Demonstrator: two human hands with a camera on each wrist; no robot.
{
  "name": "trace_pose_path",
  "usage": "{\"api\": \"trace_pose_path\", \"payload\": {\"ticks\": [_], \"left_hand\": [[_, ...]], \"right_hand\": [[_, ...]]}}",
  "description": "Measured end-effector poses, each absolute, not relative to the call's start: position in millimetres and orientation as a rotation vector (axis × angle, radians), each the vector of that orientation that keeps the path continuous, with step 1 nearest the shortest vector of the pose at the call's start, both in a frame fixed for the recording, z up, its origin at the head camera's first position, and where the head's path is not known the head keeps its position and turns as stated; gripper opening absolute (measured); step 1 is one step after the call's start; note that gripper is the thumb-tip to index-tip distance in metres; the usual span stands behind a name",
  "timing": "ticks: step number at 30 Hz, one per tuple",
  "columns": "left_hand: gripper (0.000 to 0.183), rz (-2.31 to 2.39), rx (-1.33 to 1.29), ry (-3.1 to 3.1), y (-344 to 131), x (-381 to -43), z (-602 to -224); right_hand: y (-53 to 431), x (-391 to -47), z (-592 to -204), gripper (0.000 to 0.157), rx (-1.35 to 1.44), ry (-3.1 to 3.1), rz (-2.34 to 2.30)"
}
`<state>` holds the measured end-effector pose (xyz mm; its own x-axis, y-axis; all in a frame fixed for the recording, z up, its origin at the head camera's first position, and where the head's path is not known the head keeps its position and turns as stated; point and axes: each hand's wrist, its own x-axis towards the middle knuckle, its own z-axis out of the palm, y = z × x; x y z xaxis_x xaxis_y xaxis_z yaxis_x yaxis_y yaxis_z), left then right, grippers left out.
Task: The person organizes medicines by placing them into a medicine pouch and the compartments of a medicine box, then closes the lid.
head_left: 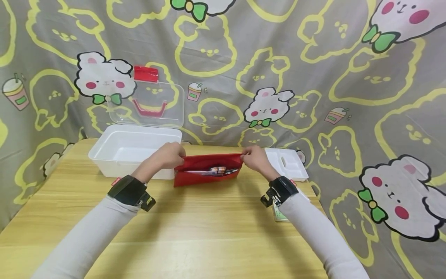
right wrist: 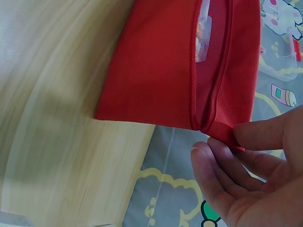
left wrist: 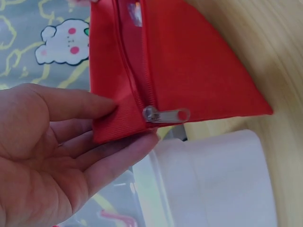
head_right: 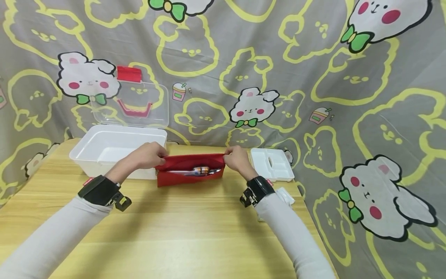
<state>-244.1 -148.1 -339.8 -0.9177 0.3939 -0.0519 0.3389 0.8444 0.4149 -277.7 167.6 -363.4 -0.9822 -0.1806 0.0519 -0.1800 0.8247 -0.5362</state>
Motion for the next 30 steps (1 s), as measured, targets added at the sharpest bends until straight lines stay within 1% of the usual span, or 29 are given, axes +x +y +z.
{"api": "trace_pose_path", "payload": {"ticks": [2,7,19,25,30], "left_hand": [[0.016,0.635,0.560,2.903,-151,-245,-344],[0.019,0.737,0.493,2.916,-156,-245,-354],[0.015,1.006,0.409,2.919,-161,-239,-368],[0.016,1.126,0.343,2.945,-160,-235,-374],[0.017,1.191,0.291,2.962,-160,-235,-379]], "right_hand": [[171,-276,-364,0.017,-0.289,2.998,-0.889],[176,-270,-366,0.018,-0.281,2.947,-0.934],[183,-256,-366,0.018,-0.268,2.882,-1.005],[180,-257,-370,0.019,-0.272,2.972,-0.952],[172,-255,-372,0.022,-0.210,3.030,-0.952]]}}
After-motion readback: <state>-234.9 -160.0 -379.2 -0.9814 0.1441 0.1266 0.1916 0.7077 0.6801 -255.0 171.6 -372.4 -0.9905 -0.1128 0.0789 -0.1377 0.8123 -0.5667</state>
